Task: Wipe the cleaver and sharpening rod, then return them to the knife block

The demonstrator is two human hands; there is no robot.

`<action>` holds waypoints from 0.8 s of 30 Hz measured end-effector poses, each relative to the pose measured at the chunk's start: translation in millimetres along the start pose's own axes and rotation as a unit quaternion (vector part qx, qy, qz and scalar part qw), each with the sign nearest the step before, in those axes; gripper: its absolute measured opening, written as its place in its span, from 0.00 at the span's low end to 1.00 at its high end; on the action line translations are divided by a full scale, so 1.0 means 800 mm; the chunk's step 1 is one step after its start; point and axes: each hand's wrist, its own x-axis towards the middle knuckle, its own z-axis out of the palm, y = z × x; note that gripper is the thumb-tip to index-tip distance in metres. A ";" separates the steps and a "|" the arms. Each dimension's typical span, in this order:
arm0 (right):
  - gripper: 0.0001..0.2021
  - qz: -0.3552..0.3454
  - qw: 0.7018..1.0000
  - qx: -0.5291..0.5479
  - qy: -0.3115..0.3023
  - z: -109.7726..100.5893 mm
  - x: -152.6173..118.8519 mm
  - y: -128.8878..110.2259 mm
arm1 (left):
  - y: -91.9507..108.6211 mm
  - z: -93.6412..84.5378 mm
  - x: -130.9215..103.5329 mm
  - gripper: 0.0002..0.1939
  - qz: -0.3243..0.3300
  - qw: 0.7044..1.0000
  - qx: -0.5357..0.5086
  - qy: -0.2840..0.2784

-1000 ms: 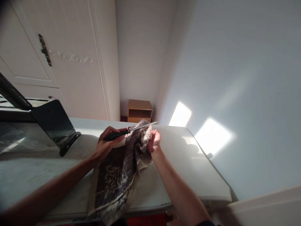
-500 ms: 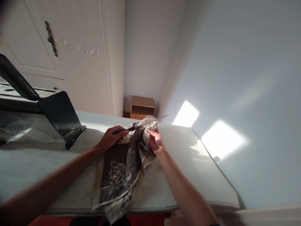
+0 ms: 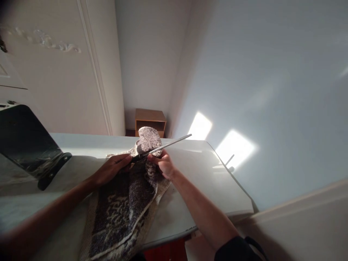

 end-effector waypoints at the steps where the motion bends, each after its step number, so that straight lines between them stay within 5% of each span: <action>1: 0.19 -0.002 1.000 -0.002 -0.003 -0.001 0.000 0.001 | 0.002 0.000 0.000 0.25 -0.003 1.000 -0.006 0.004; 10: 0.22 0.002 0.998 0.050 0.025 0.001 0.003 0.003 | -0.003 0.002 0.003 0.17 -0.013 0.995 -0.008 0.100; 14: 0.22 0.033 0.995 0.049 0.083 0.001 0.007 0.000 | -0.005 0.005 0.003 0.19 0.035 0.989 0.070 0.127; 24: 0.24 0.055 0.994 0.031 0.092 0.002 0.007 -0.003 | -0.016 0.003 0.004 0.16 0.108 0.958 0.208 0.168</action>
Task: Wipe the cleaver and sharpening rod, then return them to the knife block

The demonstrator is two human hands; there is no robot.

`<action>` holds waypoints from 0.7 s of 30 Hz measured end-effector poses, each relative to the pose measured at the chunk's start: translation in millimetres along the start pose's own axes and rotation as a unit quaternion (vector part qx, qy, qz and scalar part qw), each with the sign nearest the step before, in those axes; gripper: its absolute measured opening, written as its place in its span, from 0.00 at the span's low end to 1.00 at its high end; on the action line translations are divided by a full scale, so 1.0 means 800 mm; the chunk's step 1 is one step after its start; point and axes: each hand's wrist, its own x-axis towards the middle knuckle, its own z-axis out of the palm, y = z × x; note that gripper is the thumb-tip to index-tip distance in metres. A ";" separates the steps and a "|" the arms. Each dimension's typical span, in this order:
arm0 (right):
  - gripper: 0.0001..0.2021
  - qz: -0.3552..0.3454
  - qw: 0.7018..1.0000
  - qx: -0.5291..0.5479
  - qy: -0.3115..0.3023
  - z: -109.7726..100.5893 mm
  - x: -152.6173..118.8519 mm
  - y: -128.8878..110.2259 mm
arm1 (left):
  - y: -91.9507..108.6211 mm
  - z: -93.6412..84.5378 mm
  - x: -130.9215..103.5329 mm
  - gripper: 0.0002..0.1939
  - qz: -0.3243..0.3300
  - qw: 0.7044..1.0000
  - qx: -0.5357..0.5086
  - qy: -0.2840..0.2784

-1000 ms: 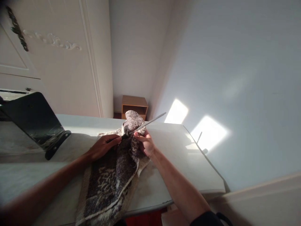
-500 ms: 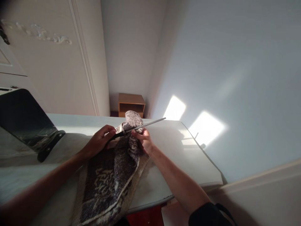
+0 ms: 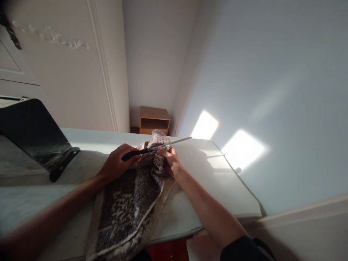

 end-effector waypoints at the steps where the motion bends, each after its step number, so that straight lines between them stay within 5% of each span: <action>1: 0.24 0.003 1.000 -0.003 -0.005 0.001 0.000 0.000 | -0.001 0.000 0.000 0.17 0.002 1.000 0.013 -0.007; 13: 0.13 0.061 0.995 -0.006 -0.084 -0.015 -0.003 -0.013 | -0.008 -0.004 0.004 0.19 -0.039 0.999 0.000 -0.005; 21: 0.16 0.022 0.998 -0.025 -0.059 -0.007 -0.002 -0.005 | -0.006 -0.005 0.002 0.16 -0.026 0.999 -0.003 -0.023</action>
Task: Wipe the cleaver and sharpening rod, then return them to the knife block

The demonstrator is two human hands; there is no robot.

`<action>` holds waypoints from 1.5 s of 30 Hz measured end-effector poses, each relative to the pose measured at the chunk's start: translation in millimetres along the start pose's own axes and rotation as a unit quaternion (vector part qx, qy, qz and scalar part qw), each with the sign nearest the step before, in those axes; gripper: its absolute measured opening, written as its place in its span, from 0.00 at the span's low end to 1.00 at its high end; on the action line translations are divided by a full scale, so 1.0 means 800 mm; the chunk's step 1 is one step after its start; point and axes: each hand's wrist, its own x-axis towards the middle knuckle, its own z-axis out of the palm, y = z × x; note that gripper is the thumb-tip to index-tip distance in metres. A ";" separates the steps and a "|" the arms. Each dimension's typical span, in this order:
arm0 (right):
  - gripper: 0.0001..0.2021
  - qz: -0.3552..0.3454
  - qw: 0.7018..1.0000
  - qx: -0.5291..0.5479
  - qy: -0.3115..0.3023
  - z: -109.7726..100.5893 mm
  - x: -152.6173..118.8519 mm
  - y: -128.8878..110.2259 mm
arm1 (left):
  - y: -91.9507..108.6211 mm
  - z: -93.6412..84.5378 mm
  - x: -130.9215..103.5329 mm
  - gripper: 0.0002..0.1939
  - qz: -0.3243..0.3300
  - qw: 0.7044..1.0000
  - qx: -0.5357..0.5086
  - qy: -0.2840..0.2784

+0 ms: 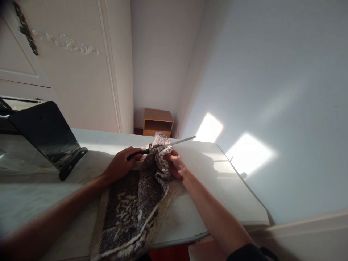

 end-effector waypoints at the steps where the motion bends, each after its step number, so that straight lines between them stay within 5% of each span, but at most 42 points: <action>1: 0.16 -0.005 1.000 0.002 0.006 0.001 0.000 0.001 | 0.000 0.000 -0.001 0.16 0.006 1.000 0.001 -0.002; 11: 0.14 -0.032 0.999 -0.018 -0.034 -0.005 -0.005 0.002 | 0.009 0.000 -0.009 0.16 0.052 0.997 0.058 -0.031; 18: 0.13 -0.032 0.999 -0.012 -0.007 -0.002 -0.009 0.002 | 0.018 -0.003 -0.015 0.18 0.044 0.994 0.068 -0.069; 25: 0.11 -0.028 0.999 -0.024 -0.025 -0.003 -0.010 0.001 | 0.021 -0.005 -0.013 0.20 -0.017 0.986 -0.109 -0.124; 32: 0.14 -0.019 0.999 -0.028 -0.035 -0.002 -0.012 0.001 | 0.016 -0.018 -0.002 0.22 -0.144 0.919 -0.307 -0.200; 36: 0.13 -0.032 0.999 -0.021 -0.025 -0.003 -0.009 0.003 | 0.011 -0.021 0.001 0.23 -0.140 0.940 -0.269 -0.158; 41: 0.17 -0.047 0.999 -0.004 0.005 -0.003 -0.007 0.003 | 0.007 -0.015 0.005 0.21 -0.055 0.987 -0.148 -0.043; 45: 0.18 -0.042 0.999 0.015 0.003 -0.002 -0.008 0.001 | 0.012 -0.016 0.006 0.18 -0.059 0.986 -0.147 -0.043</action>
